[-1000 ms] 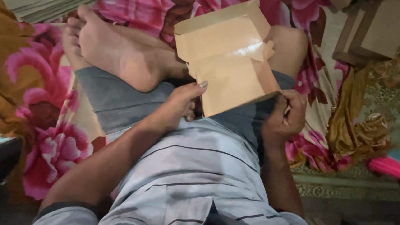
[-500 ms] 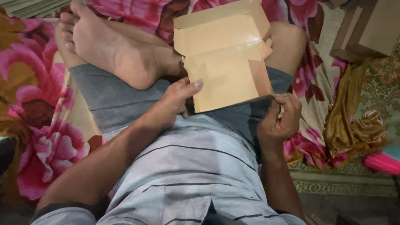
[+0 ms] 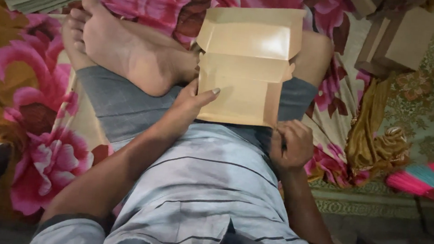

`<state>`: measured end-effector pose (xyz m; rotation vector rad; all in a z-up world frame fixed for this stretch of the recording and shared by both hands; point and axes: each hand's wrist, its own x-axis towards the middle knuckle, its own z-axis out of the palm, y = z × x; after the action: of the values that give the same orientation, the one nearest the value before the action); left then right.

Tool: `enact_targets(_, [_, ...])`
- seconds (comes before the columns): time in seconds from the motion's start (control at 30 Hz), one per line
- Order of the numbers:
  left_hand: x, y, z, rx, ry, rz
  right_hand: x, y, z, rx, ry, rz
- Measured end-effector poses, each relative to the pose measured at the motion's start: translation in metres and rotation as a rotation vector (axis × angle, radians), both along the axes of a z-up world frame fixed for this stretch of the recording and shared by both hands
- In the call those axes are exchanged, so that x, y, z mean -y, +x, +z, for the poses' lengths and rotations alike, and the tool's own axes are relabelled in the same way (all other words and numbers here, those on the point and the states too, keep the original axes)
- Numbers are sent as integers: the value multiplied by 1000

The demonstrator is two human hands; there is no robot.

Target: Assembling small cardboard boxes by hand from pre-cut sheets.

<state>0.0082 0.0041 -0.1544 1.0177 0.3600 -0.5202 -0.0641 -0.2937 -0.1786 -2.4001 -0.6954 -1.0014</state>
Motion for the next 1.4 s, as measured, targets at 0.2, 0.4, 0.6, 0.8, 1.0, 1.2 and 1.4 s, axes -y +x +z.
enact_targets(0.2, [2, -2, -34, 62, 108, -10, -16, 26, 67, -202, 437, -105])
enact_targets(0.4, [0, -1, -20, 81, 75, -43, -15, 102, 103, -820, 618, -369])
enact_targets(0.6, [-4, -2, -5, 111, 76, -110, -50, 163, 157, -1276, 588, -424])
enact_targets(0.8, [-3, -1, -11, 176, 177, -129, -24, 197, 113, -1163, 48, -280])
enact_targets(1.0, [-6, 0, -3, 91, 106, -153, -29, 171, 124, -1129, 229, -301])
enact_targets(1.2, [-16, 5, -28, 402, 179, 58, -2, 123, 101, -830, 681, -72])
enact_targets(1.4, [-27, 13, -15, 847, 414, 95, 19, 73, 89, -642, 903, 229])
